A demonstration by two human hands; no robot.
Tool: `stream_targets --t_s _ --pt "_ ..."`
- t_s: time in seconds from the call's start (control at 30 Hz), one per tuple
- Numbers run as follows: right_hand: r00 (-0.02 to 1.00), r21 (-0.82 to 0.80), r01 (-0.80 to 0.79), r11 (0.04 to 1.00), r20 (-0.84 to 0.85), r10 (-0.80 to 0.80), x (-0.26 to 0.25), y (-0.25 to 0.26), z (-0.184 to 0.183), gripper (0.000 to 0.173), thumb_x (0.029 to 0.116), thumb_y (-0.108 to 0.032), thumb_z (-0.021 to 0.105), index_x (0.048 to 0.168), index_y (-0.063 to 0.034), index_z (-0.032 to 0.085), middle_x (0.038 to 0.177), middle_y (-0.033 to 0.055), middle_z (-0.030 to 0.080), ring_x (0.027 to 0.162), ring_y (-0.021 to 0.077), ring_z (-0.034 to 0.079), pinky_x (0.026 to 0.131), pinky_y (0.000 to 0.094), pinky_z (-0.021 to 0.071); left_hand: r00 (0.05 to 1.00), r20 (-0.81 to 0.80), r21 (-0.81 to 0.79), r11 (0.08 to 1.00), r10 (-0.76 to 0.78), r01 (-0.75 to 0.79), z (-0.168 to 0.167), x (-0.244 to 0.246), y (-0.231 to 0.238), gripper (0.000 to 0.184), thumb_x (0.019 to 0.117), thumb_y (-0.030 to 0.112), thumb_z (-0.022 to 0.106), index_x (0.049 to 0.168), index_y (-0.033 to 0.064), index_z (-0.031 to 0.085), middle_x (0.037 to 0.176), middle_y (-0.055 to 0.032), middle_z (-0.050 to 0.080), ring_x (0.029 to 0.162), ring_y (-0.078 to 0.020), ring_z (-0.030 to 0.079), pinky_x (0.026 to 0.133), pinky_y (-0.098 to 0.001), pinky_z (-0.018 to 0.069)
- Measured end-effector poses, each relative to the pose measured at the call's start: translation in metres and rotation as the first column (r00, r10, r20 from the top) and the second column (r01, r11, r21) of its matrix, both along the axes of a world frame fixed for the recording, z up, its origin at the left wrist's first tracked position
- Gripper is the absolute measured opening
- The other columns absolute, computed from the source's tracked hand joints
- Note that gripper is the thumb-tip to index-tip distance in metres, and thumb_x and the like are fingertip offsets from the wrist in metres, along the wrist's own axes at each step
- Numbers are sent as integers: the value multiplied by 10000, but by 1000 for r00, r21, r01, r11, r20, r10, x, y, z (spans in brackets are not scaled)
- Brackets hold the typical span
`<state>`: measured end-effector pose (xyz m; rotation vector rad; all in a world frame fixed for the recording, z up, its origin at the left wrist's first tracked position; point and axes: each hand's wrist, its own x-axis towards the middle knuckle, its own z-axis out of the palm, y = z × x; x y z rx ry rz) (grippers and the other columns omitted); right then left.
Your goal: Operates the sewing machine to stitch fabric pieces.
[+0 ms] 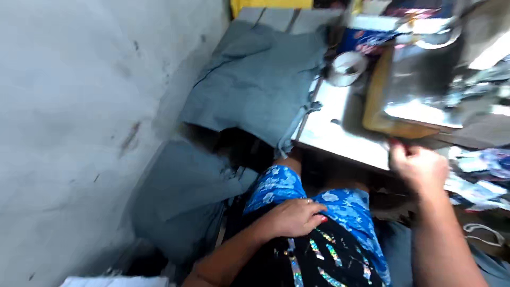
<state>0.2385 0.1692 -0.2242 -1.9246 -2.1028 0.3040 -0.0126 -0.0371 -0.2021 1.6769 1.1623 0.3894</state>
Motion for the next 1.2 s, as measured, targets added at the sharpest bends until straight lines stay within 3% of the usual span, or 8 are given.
stream_targets --t_s 0.17,0.3,0.37,0.53,0.73,0.97,1.13,1.2 --pt "1000 11 -27 1000 17 26 2 -1 -2 678 1060 -477 376 1052 133 671 1091 415 644 1087 614 604 885 765 405 910 -78 -16 912 407 -409 -12 -41 -42 336 1072 155 490 1304 -15 662 1244 -215 684 1183 -311 656 1061 -462 489" --pt "1000 39 -7 999 -2 7 -1 -3 0 650 1060 -453 395 1021 134 671 1075 415 644 1077 605 611 882 746 405 599 -440 47 684 669 -728 -40 -105 -71 332 1079 184 481 1256 -11 683 1269 -219 666 1194 -340 646 1064 -488 480" --pt "1000 36 0 999 0 0 -3 -5 2 648 1059 -450 394 1015 135 671 1077 417 642 1084 604 608 885 743 403 522 -572 53 664 632 -746 -62 -130 -77 347 1050 214 569 1301 -7 656 1328 -251 618 1249 -393 595 1085 -519 451" --pt "1000 69 -11 998 -11 12 -3 -6 2 647 1061 -443 394 998 135 677 1060 411 651 1065 605 616 879 736 408 553 -766 -74 810 327 -581 -104 -139 -82 572 917 188 760 1413 -3 547 1475 -293 472 1413 -486 398 1097 -620 392" --pt "1000 96 -12 995 -21 14 -2 -6 0 641 1057 -448 402 986 124 682 1040 404 656 1047 598 624 864 732 414 557 -734 0 821 388 -571 -104 -133 -91 376 1102 162 427 1374 -21 610 1402 -263 575 1357 -430 512 1137 -531 396" --pt "1000 110 -15 994 -23 17 -2 -6 -1 627 1060 -433 404 1003 128 678 1042 407 654 1045 598 624 862 731 412 542 -615 24 701 573 -713 -105 -143 -90 261 1027 132 592 1165 -49 721 1228 -251 673 1219 -384 621 1084 -498 451" --pt "994 170 -41 985 -96 58 3 -4 -5 568 1050 -383 458 1000 138 679 1023 395 660 1000 563 644 869 695 434 541 -519 -15 625 662 -780 -101 -154 -89 339 1087 125 454 1179 -131 657 1212 -297 660 1190 -394 628 1079 -498 442" --pt "975 336 -38 941 -194 108 8 -5 -9 447 1042 -259 529 994 157 686 991 378 669 961 493 670 889 580 489 448 -467 1 507 763 -862 -102 -157 -90 341 1092 127 439 1178 -156 610 1102 -312 654 1068 -389 644 989 -504 477"
